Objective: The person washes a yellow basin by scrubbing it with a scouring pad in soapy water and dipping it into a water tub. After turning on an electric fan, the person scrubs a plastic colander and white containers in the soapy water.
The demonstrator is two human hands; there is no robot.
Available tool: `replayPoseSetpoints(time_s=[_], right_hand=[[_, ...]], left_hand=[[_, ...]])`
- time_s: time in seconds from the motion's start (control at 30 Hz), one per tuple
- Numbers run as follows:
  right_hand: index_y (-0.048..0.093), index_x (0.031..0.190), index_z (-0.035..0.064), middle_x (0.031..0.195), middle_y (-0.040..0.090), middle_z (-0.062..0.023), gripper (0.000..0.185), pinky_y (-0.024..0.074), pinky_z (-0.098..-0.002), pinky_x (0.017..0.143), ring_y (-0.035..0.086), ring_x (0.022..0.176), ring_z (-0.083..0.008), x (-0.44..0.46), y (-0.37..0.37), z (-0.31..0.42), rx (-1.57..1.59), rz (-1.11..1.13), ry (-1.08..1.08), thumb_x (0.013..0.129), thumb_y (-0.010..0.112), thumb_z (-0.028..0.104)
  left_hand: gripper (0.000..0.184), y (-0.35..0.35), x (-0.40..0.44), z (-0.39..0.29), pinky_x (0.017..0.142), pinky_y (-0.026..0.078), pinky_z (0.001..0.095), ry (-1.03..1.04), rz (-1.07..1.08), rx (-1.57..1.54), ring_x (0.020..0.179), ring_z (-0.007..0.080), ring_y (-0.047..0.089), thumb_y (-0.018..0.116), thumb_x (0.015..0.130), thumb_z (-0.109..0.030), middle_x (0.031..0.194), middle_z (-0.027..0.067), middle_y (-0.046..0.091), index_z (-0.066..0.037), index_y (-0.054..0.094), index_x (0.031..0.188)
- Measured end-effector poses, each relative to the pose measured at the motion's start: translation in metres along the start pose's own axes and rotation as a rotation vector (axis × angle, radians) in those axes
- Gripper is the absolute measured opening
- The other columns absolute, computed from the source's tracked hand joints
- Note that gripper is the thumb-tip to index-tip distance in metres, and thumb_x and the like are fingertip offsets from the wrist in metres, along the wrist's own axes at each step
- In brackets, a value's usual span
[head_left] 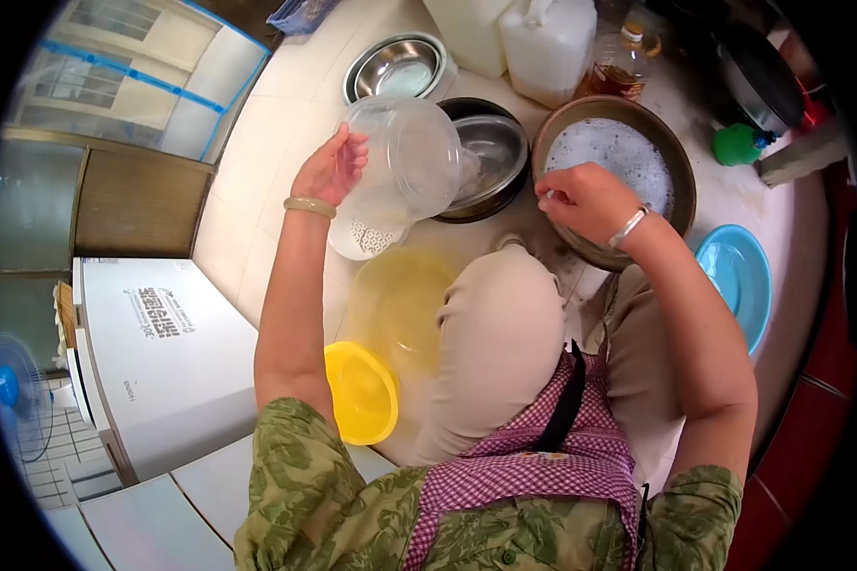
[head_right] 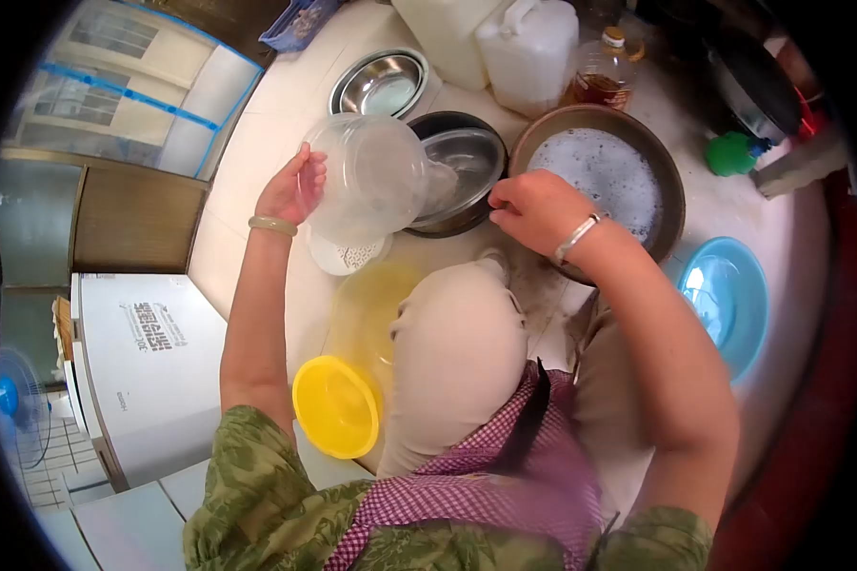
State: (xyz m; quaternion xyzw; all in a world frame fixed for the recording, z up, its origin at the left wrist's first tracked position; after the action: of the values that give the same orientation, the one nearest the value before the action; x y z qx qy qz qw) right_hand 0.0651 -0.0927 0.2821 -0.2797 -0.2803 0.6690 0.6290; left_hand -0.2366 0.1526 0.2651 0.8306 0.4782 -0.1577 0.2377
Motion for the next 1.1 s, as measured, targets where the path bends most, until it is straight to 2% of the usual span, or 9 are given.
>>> replayPoseSetpoints(time_s=[0.17, 0.37, 0.5, 0.6, 0.67, 0.87, 0.97, 1.07, 1.1], right_hand=[[0.067, 0.097, 0.0009, 0.082, 0.068, -0.0162, 0.024, 0.0512, -0.0391, 0.075, 0.065, 0.079, -0.0324, 0.001, -0.002, -0.008, -0.014, 0.003, 0.027, 0.083, 0.062, 0.021], [0.055, 0.121, 0.0023, 0.102, 0.065, -0.0116, 0.055, 0.0542, -0.0358, 0.072, 0.066, 0.088, -0.0230, 0.014, -0.016, -0.022, 1.052, -0.209, 0.411, 0.088, 0.061, 0.047], [0.042, 0.132, 0.0040, 0.110, 0.060, -0.0143, 0.075, 0.0569, -0.0359, 0.074, 0.064, 0.095, -0.0241, 0.006, -0.031, -0.006, 1.320, -0.179, 0.437, 0.085, 0.059, 0.060], [0.043, 0.133, 0.0016, 0.110, 0.063, -0.0193, 0.051, 0.0586, -0.0370, 0.072, 0.068, 0.091, -0.0303, 0.007, -0.020, -0.011, 1.270, -0.126, 0.421, 0.092, 0.056, 0.029], [0.044, 0.134, 0.0013, 0.108, 0.066, -0.0213, 0.045, 0.0591, -0.0356, 0.067, 0.070, 0.086, -0.0328, 0.009, -0.017, -0.009, 1.252, -0.163, 0.475, 0.089, 0.047, 0.005], [0.045, 0.134, 0.0027, 0.104, 0.068, -0.0197, 0.046, 0.0590, -0.0343, 0.061, 0.071, 0.081, -0.0315, 0.008, -0.013, -0.005, 1.302, -0.264, 0.467, 0.088, 0.048, 0.005], [0.048, 0.132, 0.0028, 0.101, 0.069, -0.0185, 0.045, 0.0585, -0.0353, 0.057, 0.071, 0.080, -0.0311, 0.009, -0.012, 0.001, 1.214, -0.251, 0.465, 0.087, 0.049, 0.005], [0.050, 0.131, 0.0044, 0.096, 0.070, -0.0138, 0.045, 0.0580, -0.0346, 0.056, 0.071, 0.075, -0.0281, 0.017, 0.006, -0.007, 1.116, -0.224, 0.438, 0.088, 0.057, 0.017], [0.051, 0.129, 0.0042, 0.098, 0.068, -0.0134, 0.050, 0.0583, -0.0358, 0.057, 0.069, 0.077, -0.0270, 0.020, 0.005, -0.011, 1.029, -0.206, 0.433, 0.086, 0.063, 0.027]], left_hand=[[0.034, -0.003, 0.023, 0.018, 0.053, 0.046, 0.0189, -0.028, 0.091, -0.547, 0.060, 0.0071, 0.055, 0.060, 0.093, -0.042, 0.071, -0.0018, 0.061, -0.008, 0.064, 0.090], [0.021, 0.129, -0.076, -0.020, 0.057, 0.047, 0.0262, 0.674, -0.008, 0.555, 0.059, 0.0085, 0.054, 0.064, 0.092, -0.026, 0.066, -0.0007, 0.059, -0.009, 0.066, 0.080], [0.009, 0.177, -0.111, 0.012, 0.055, 0.046, 0.0286, 1.569, 0.102, 1.594, 0.061, 0.0157, 0.056, 0.067, 0.075, -0.010, 0.068, 0.0031, 0.059, -0.008, 0.068, 0.084], [0.020, 0.189, -0.121, 0.029, 0.053, 0.045, 0.0288, 1.762, 0.190, 1.746, 0.063, 0.0176, 0.057, 0.065, 0.069, -0.009, 0.074, 0.0013, 0.061, -0.008, 0.067, 0.089], [0.024, 0.184, -0.123, 0.034, 0.064, 0.048, 0.0318, 1.634, 0.188, 1.794, 0.075, 0.0190, 0.059, 0.065, 0.074, -0.011, 0.087, 0.0023, 0.063, -0.009, 0.067, 0.098], [0.045, 0.178, -0.146, 0.026, 0.102, 0.034, 0.0452, 1.643, -0.431, 1.182, 0.114, 0.0284, 0.051, 0.064, 0.086, -0.020, 0.119, 0.0109, 0.058, -0.006, 0.054, 0.127], [0.058, 0.159, -0.139, 0.032, 0.098, 0.040, 0.0438, 1.131, -0.441, 0.768, 0.110, 0.0335, 0.055, 0.062, 0.090, -0.019, 0.125, 0.0165, 0.055, -0.004, 0.036, 0.140], [0.051, 0.127, -0.117, 0.052, 0.087, 0.051, 0.0381, 0.190, -0.039, 0.046, 0.101, 0.0318, 0.062, 0.057, 0.094, -0.020, 0.121, 0.0165, 0.058, -0.004, 0.036, 0.137], [0.049, 0.117, -0.112, 0.058, 0.087, 0.051, 0.0391, 0.155, 0.001, -0.032, 0.102, 0.0305, 0.062, 0.057, 0.094, -0.020, 0.118, 0.0164, 0.059, -0.005, 0.038, 0.136]])
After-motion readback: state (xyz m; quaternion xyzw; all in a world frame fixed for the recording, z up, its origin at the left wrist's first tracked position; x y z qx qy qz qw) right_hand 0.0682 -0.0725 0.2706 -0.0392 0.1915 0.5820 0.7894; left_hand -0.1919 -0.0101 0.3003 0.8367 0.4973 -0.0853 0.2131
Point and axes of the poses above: each hand's wrist, its own x-axis towards the middle knuckle, its own y-axis out of the palm, z = x × y, the point moved 1 cm from there along x, towards the middle knuckle
